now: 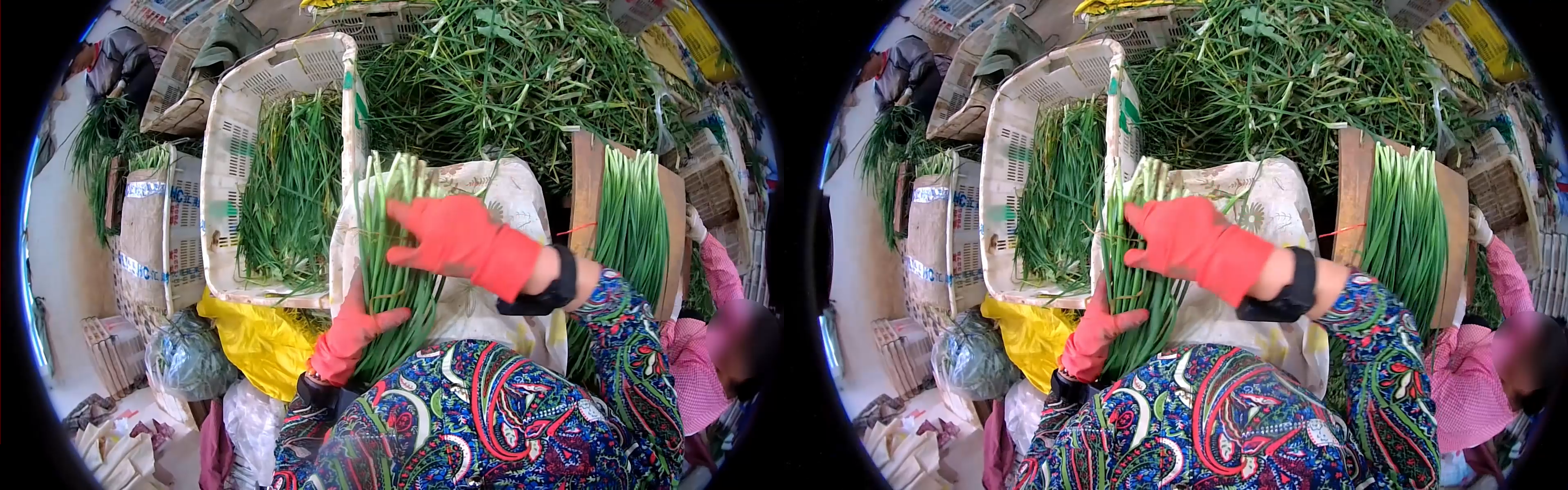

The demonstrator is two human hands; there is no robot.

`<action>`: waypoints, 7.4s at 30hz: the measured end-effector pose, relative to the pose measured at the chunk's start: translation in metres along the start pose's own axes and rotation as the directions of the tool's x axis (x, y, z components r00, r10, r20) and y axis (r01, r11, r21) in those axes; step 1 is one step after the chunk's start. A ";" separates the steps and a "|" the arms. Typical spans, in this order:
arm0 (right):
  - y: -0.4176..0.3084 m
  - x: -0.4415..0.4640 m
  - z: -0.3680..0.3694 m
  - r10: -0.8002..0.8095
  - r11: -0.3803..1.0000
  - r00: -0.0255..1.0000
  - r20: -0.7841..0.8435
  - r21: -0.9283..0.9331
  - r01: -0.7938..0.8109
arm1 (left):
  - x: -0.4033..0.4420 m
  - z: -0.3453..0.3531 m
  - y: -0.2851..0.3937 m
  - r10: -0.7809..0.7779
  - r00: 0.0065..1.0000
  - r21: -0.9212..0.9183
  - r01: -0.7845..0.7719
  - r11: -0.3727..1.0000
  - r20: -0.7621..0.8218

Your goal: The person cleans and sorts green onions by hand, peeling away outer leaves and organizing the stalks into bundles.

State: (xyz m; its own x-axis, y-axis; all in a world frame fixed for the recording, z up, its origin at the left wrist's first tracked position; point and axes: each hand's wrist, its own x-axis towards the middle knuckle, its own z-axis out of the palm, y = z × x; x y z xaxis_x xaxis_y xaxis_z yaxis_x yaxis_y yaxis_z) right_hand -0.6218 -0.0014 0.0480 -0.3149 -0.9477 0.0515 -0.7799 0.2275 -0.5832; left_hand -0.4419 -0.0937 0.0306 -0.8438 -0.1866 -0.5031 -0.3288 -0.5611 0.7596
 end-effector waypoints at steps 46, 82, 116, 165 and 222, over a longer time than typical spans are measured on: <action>-0.027 -0.002 -0.069 -0.130 0.075 0.904 0.407 0.913 -0.400 | 0.009 -0.018 -0.011 0.059 0.998 -0.083 -0.056 0.995 0.032; 0.051 0.044 0.005 -0.329 0.943 0.935 -0.132 -0.005 0.331 | -0.005 -0.003 -0.008 0.008 1.000 0.016 -0.008 1.000 0.003; 0.166 0.047 -0.110 -0.026 0.878 0.794 -0.608 -0.394 -0.273 | -0.011 -0.015 -0.021 0.098 0.995 0.075 -0.096 0.993 -0.028; 0.071 0.000 -0.042 0.183 0.748 0.922 0.342 0.561 -0.356 | -0.024 -0.054 -0.059 0.055 0.973 -0.104 -0.080 0.991 -0.225; 0.018 0.017 -0.061 0.352 0.685 0.820 0.451 0.473 -0.554 | -0.029 -0.010 -0.021 0.068 0.988 -0.053 -0.076 0.996 -0.138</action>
State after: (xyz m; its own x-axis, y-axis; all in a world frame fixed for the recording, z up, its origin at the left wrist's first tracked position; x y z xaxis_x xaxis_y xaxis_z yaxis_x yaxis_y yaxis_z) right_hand -0.6740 0.0004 0.0883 -0.2892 -0.7981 -0.5285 -0.1044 0.5751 -0.8114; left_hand -0.4066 -0.0851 0.0250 -0.7979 -0.3336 -0.5021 -0.2406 -0.5875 0.7726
